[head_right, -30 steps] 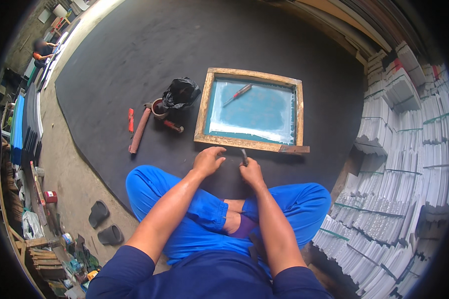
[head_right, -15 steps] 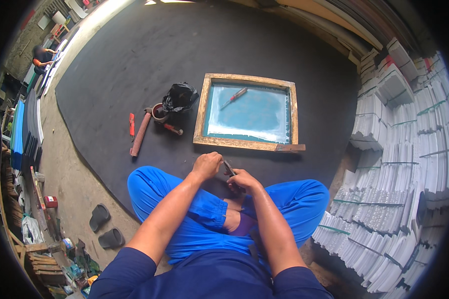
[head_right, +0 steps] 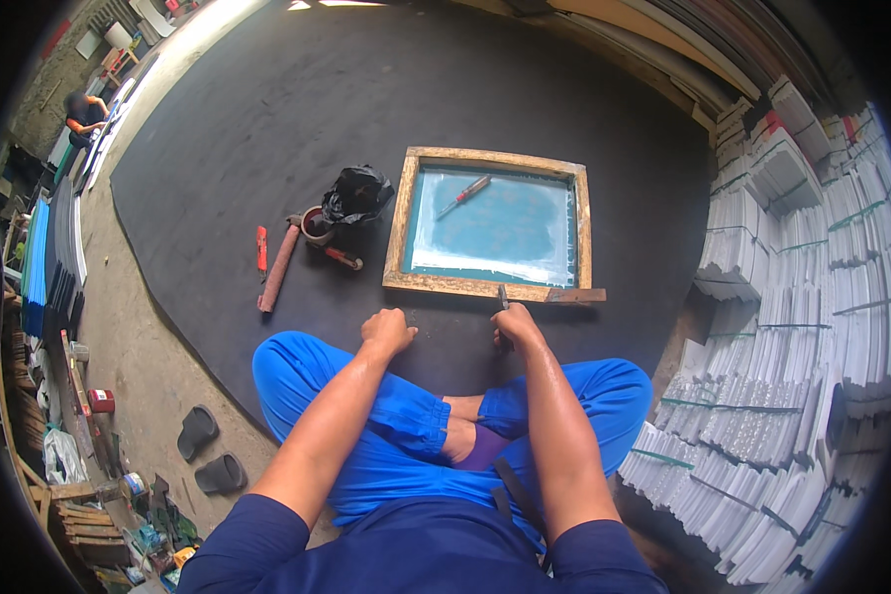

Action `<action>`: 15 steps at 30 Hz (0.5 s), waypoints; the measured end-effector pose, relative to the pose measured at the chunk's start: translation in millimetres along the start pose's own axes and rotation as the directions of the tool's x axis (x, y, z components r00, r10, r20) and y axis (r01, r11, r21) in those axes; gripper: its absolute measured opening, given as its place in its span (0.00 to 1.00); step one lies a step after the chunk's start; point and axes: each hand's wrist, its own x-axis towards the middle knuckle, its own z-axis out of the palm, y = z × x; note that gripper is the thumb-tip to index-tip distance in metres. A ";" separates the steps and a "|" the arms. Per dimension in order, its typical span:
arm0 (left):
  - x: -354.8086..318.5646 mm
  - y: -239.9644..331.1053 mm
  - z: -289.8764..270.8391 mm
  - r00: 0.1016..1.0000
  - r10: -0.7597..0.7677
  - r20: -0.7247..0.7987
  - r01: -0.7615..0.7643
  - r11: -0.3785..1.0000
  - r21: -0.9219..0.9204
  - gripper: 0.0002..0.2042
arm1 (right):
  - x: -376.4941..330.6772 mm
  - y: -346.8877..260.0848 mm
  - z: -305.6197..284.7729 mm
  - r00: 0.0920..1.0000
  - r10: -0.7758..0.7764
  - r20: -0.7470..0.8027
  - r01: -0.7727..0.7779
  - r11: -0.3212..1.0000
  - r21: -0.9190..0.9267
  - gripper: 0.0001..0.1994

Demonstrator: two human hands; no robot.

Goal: The person sits on the floor and uses a small metal scraper to remove residue from the inner edge of a wooden frame holding a blue sheet. The person repeatedly scrapes along the bottom and side edges of the frame.

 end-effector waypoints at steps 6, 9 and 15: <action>-1.8 9.2 -5.7 0.999 0.028 0.035 -0.028 1.000 -0.011 0.21 | 7.9 -9.2 -5.1 0.998 0.060 -0.001 -0.059 0.994 -0.095 0.09; 0.5 9.2 -2.9 0.998 0.051 0.035 -0.050 0.998 -0.026 0.22 | -0.5 -27.1 -5.0 0.998 0.063 -0.009 -0.063 0.974 -0.217 0.10; 5.8 17.3 3.9 0.992 0.127 0.004 -0.126 0.990 -0.061 0.22 | 15.8 -26.4 -12.0 0.999 0.038 0.010 -0.029 0.882 -0.471 0.13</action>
